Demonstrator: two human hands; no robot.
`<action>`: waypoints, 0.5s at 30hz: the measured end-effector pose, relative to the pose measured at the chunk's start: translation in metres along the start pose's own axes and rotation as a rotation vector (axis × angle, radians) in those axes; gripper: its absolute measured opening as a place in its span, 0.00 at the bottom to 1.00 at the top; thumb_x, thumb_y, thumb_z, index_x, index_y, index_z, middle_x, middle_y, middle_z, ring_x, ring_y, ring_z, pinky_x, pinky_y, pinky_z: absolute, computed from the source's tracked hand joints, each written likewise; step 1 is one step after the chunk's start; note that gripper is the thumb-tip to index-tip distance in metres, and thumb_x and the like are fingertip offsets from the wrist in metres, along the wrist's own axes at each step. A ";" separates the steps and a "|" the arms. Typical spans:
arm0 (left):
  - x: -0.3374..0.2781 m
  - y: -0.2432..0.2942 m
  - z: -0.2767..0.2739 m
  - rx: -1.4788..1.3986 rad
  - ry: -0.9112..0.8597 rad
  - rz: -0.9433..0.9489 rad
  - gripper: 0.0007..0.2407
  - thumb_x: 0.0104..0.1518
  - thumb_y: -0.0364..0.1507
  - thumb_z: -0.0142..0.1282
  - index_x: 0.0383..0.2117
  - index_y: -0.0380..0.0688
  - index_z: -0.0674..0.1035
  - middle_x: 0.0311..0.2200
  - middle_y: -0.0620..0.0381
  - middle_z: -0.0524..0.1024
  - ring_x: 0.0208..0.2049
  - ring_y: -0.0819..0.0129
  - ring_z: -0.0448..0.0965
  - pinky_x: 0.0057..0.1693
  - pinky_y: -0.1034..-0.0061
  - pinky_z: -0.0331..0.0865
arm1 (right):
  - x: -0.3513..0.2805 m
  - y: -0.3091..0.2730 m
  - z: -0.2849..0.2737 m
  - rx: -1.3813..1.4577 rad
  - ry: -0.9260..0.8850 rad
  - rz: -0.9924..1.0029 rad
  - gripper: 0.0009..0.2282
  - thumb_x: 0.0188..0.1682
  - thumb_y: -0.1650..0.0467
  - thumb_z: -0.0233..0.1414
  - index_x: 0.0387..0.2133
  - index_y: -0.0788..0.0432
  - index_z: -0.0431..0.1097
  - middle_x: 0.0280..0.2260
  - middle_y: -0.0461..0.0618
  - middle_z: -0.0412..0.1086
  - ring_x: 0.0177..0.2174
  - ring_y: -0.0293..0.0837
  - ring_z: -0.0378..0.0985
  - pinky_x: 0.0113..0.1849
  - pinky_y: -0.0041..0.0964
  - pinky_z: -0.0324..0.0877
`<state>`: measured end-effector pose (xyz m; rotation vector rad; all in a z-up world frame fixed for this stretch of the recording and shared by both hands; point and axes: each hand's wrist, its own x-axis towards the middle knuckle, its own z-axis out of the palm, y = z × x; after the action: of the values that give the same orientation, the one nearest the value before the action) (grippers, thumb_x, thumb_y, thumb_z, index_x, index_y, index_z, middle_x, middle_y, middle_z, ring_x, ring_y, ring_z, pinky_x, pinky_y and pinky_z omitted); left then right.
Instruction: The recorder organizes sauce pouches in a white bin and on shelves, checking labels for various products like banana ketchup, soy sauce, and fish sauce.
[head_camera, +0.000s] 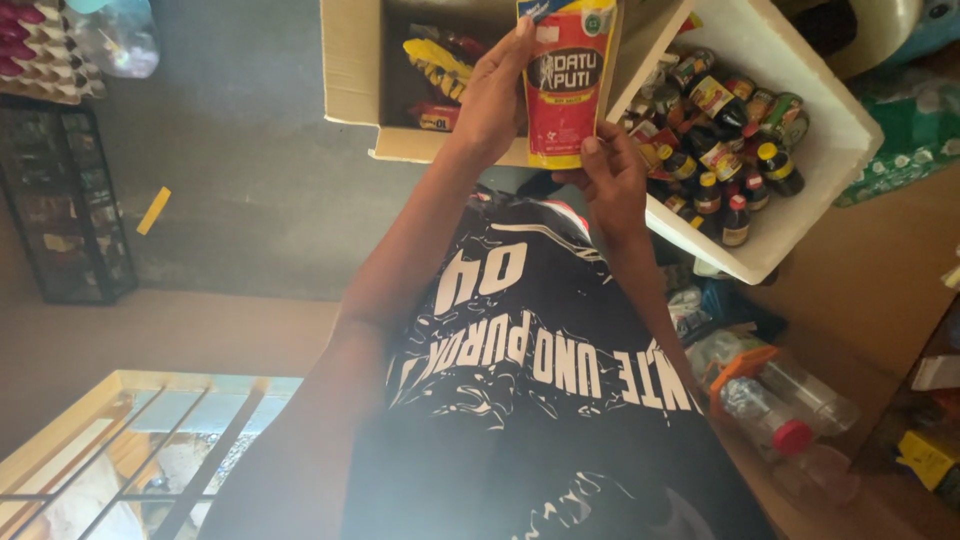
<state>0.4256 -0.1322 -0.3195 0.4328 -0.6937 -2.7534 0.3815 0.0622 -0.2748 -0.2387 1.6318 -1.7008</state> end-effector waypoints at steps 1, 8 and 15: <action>0.003 -0.001 -0.001 0.001 -0.003 0.003 0.19 0.70 0.42 0.46 0.52 0.36 0.75 0.44 0.52 0.80 0.44 0.68 0.82 0.51 0.69 0.80 | 0.002 0.001 -0.001 -0.001 -0.002 -0.004 0.16 0.61 0.66 0.50 0.56 0.65 0.63 0.49 0.56 0.73 0.45 0.45 0.81 0.45 0.41 0.82; 0.005 -0.008 -0.011 0.035 0.037 0.004 0.19 0.71 0.42 0.47 0.54 0.37 0.76 0.44 0.54 0.80 0.42 0.72 0.82 0.48 0.74 0.78 | 0.000 0.007 -0.001 0.059 -0.015 0.001 0.15 0.61 0.67 0.50 0.56 0.64 0.63 0.48 0.55 0.72 0.46 0.44 0.80 0.45 0.41 0.81; -0.005 0.001 -0.011 0.076 0.047 -0.032 0.19 0.69 0.44 0.46 0.52 0.41 0.76 0.42 0.56 0.81 0.42 0.72 0.84 0.46 0.73 0.82 | -0.003 0.016 0.006 0.045 0.030 0.054 0.16 0.61 0.66 0.50 0.56 0.63 0.62 0.49 0.54 0.72 0.46 0.44 0.80 0.45 0.41 0.80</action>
<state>0.4342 -0.1364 -0.3272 0.5279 -0.7889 -2.7435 0.3932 0.0606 -0.2876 -0.1467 1.6058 -1.7049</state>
